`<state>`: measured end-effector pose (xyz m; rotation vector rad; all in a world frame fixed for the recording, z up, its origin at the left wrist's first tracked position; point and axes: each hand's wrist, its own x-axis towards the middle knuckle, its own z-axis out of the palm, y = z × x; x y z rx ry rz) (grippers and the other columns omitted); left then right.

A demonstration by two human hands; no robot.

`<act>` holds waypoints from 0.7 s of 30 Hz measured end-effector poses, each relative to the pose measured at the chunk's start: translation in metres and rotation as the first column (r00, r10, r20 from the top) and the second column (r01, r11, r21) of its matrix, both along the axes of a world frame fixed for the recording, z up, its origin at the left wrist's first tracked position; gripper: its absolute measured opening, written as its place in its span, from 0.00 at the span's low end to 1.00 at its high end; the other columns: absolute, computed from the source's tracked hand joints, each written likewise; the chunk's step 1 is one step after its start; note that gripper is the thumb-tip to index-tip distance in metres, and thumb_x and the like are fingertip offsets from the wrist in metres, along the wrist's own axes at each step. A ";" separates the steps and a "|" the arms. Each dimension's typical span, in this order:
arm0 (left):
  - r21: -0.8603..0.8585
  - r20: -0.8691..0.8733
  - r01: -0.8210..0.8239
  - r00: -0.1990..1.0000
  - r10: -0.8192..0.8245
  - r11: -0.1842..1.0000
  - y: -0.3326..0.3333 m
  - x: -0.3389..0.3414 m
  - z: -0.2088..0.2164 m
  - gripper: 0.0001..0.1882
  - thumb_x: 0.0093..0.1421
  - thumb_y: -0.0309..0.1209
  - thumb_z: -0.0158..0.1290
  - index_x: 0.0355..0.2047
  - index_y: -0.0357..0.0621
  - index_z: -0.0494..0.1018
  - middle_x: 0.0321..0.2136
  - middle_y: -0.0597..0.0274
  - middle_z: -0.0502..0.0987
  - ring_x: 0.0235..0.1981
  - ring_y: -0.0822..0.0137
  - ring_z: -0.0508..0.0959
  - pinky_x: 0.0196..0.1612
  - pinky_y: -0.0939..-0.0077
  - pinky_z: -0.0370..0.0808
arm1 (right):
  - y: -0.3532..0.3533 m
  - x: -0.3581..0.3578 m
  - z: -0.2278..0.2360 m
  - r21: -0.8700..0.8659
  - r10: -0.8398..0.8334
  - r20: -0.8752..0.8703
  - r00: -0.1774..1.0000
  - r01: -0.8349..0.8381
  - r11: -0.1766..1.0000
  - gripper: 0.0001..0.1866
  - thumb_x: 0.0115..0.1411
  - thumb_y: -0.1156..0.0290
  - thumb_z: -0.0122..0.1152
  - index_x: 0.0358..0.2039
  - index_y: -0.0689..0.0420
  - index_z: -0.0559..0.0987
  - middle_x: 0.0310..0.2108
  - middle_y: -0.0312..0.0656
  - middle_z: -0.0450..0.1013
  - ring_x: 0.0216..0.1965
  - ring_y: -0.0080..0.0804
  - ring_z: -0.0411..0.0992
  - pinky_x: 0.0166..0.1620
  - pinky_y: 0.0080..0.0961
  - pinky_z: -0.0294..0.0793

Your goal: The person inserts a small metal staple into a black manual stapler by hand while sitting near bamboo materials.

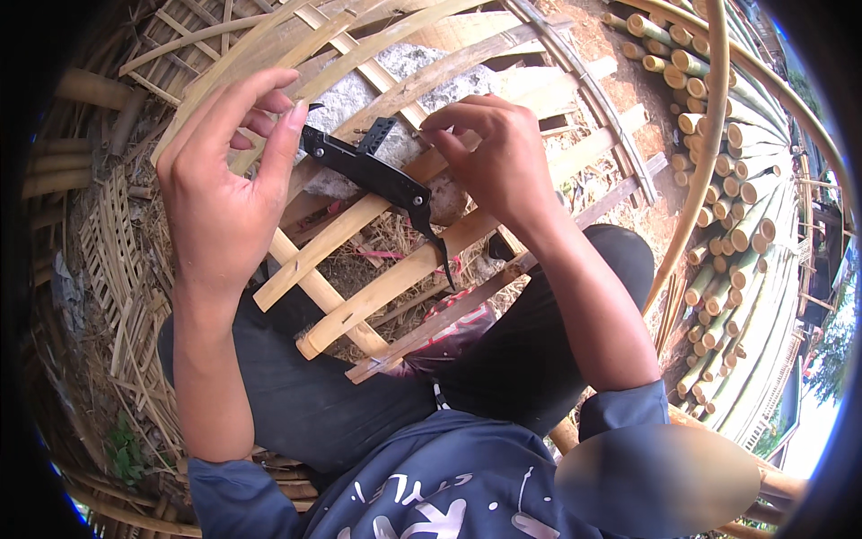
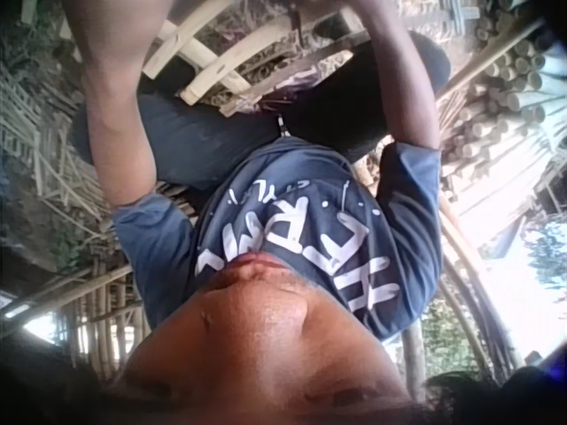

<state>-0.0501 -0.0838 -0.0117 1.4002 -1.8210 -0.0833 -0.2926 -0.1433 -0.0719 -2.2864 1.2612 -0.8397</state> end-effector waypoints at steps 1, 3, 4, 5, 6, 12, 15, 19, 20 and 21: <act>-0.004 0.005 -0.001 1.000 0.001 1.000 0.000 0.000 0.000 0.14 0.60 0.24 0.64 0.47 0.43 0.82 0.32 0.61 0.84 0.32 0.67 0.82 0.34 0.73 0.75 | 0.000 -0.001 0.000 -0.008 0.002 -0.012 1.000 -0.002 1.000 0.05 0.56 0.73 0.73 0.34 0.54 0.88 0.30 0.43 0.81 0.31 0.40 0.79 0.37 0.34 0.78; -0.001 0.003 -0.002 1.000 0.002 1.000 0.000 -0.001 -0.001 0.14 0.60 0.24 0.64 0.47 0.43 0.82 0.32 0.61 0.84 0.32 0.67 0.82 0.34 0.73 0.75 | 0.000 -0.001 0.001 -0.024 0.000 -0.050 0.999 -0.001 1.000 0.06 0.56 0.75 0.73 0.35 0.54 0.89 0.31 0.41 0.82 0.31 0.33 0.80 0.38 0.30 0.79; 0.001 0.003 -0.004 1.000 0.004 1.000 0.000 -0.001 0.000 0.14 0.60 0.24 0.64 0.47 0.43 0.82 0.32 0.61 0.84 0.33 0.67 0.82 0.35 0.73 0.75 | 0.000 -0.002 0.002 -0.040 -0.002 -0.086 0.996 -0.002 0.999 0.06 0.56 0.76 0.73 0.36 0.54 0.89 0.33 0.39 0.84 0.31 0.27 0.81 0.38 0.25 0.79; 0.002 0.003 -0.003 1.000 0.003 1.000 0.000 -0.001 0.000 0.14 0.60 0.24 0.64 0.47 0.43 0.82 0.32 0.61 0.84 0.33 0.67 0.82 0.35 0.73 0.75 | 0.000 -0.002 0.002 -0.039 -0.003 -0.087 0.996 0.000 0.999 0.06 0.56 0.76 0.73 0.36 0.54 0.89 0.33 0.39 0.84 0.31 0.27 0.81 0.38 0.25 0.79; 0.001 0.011 -0.003 1.000 0.003 1.000 0.000 -0.001 0.000 0.14 0.61 0.24 0.64 0.47 0.43 0.82 0.32 0.61 0.84 0.33 0.67 0.82 0.35 0.73 0.75 | 0.001 -0.001 0.002 -0.039 0.001 -0.086 0.996 -0.005 0.999 0.07 0.56 0.76 0.73 0.36 0.54 0.89 0.33 0.39 0.84 0.31 0.27 0.81 0.38 0.25 0.79; -0.001 0.006 0.000 1.000 0.000 1.000 0.000 -0.001 0.000 0.14 0.61 0.24 0.64 0.47 0.43 0.82 0.33 0.61 0.84 0.33 0.67 0.83 0.35 0.73 0.76 | 0.000 -0.001 0.001 -0.009 -0.003 -0.027 1.000 0.002 1.000 0.06 0.56 0.75 0.72 0.36 0.54 0.89 0.31 0.40 0.83 0.31 0.30 0.80 0.38 0.28 0.79; 0.007 0.001 0.009 1.000 -0.009 1.000 0.000 0.001 -0.002 0.13 0.61 0.24 0.64 0.47 0.43 0.82 0.33 0.61 0.84 0.33 0.67 0.83 0.35 0.73 0.76 | 0.001 -0.004 0.004 0.042 -0.021 0.052 0.998 0.019 0.999 0.05 0.57 0.73 0.72 0.36 0.55 0.89 0.31 0.42 0.84 0.31 0.31 0.79 0.38 0.30 0.78; 0.025 0.013 0.051 0.999 -0.051 0.998 0.000 0.000 -0.007 0.13 0.60 0.21 0.62 0.46 0.40 0.81 0.34 0.58 0.84 0.34 0.65 0.83 0.35 0.72 0.76 | 0.004 -0.004 0.011 0.172 -0.066 0.124 0.990 0.044 0.984 0.06 0.59 0.71 0.73 0.37 0.55 0.89 0.31 0.39 0.85 0.29 0.24 0.77 0.37 0.25 0.76; 0.026 0.017 0.049 0.999 -0.049 0.998 -0.001 -0.001 -0.009 0.13 0.60 0.21 0.62 0.46 0.40 0.81 0.34 0.58 0.84 0.34 0.65 0.83 0.35 0.72 0.76 | 0.003 -0.003 0.011 0.173 -0.064 0.128 0.990 0.041 0.984 0.06 0.59 0.71 0.73 0.37 0.55 0.89 0.31 0.39 0.85 0.29 0.24 0.77 0.37 0.25 0.76; 0.036 -0.018 0.084 0.996 -0.083 0.996 -0.002 -0.003 -0.013 0.11 0.59 0.21 0.62 0.44 0.39 0.81 0.33 0.55 0.82 0.34 0.57 0.82 0.36 0.66 0.76 | 0.002 -0.002 0.011 0.171 -0.059 0.134 0.989 0.036 0.985 0.06 0.59 0.70 0.73 0.37 0.55 0.89 0.30 0.37 0.85 0.28 0.22 0.76 0.37 0.24 0.75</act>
